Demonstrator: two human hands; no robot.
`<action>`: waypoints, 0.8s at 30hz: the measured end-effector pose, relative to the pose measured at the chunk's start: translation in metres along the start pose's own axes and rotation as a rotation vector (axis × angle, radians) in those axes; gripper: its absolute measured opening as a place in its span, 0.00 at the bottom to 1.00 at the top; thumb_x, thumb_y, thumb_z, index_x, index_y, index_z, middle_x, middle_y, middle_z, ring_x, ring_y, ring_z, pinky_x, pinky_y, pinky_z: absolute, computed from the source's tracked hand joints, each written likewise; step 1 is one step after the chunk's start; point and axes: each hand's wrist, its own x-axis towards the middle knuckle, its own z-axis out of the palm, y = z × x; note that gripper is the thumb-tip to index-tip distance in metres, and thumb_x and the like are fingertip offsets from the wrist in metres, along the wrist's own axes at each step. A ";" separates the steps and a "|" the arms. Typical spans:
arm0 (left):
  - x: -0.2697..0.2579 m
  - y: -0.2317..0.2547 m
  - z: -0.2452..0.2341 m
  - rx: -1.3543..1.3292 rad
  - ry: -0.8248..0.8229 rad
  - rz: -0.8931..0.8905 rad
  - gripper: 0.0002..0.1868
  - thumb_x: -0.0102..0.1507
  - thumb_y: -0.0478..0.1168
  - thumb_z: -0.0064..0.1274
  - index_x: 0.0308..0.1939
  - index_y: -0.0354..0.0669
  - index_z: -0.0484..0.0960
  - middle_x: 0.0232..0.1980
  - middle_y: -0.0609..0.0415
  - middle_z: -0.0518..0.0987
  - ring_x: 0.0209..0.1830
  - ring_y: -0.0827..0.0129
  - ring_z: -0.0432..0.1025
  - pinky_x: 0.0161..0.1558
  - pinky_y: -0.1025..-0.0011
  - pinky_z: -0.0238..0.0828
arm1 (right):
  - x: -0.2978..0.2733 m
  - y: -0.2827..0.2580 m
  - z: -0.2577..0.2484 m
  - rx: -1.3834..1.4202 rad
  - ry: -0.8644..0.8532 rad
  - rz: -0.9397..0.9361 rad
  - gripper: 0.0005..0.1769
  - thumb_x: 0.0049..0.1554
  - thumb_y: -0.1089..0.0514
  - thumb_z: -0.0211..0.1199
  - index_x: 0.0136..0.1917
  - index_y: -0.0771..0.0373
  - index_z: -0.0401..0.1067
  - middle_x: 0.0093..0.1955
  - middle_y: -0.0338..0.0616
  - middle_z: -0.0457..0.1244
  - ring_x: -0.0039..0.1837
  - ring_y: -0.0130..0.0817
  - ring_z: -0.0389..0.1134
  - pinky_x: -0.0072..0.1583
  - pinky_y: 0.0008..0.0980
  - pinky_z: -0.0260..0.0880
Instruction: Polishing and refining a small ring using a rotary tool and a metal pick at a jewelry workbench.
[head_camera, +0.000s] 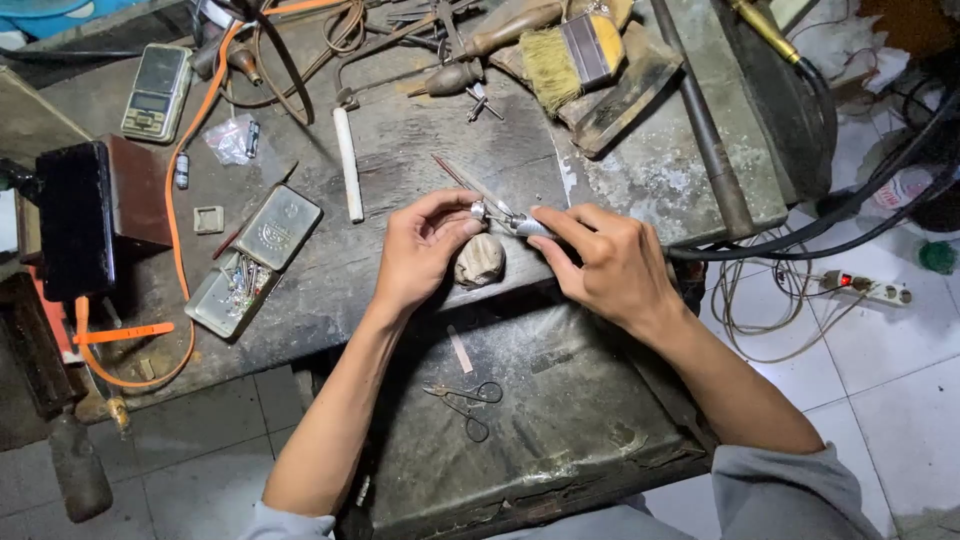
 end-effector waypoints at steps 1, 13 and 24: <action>0.000 0.000 0.000 -0.001 0.003 -0.002 0.18 0.62 0.30 0.62 0.56 0.33 0.81 0.50 0.48 0.82 0.46 0.75 0.77 0.55 0.78 0.79 | 0.000 0.000 0.001 0.002 -0.003 -0.001 0.10 0.61 0.50 0.67 0.56 0.49 0.79 0.38 0.39 0.68 0.38 0.42 0.72 0.37 0.33 0.71; 0.001 -0.002 0.000 -0.001 -0.004 -0.010 0.17 0.62 0.31 0.63 0.55 0.34 0.82 0.48 0.48 0.82 0.45 0.75 0.77 0.55 0.77 0.79 | 0.002 0.001 0.018 0.019 0.028 -0.057 0.09 0.61 0.52 0.67 0.55 0.51 0.80 0.37 0.41 0.67 0.37 0.42 0.72 0.37 0.33 0.71; 0.001 -0.002 -0.001 -0.020 -0.012 0.006 0.19 0.62 0.31 0.62 0.57 0.37 0.81 0.50 0.49 0.82 0.46 0.74 0.78 0.55 0.76 0.79 | -0.002 0.004 0.020 -0.019 0.136 -0.108 0.10 0.61 0.54 0.68 0.56 0.52 0.80 0.38 0.37 0.65 0.38 0.37 0.71 0.39 0.30 0.72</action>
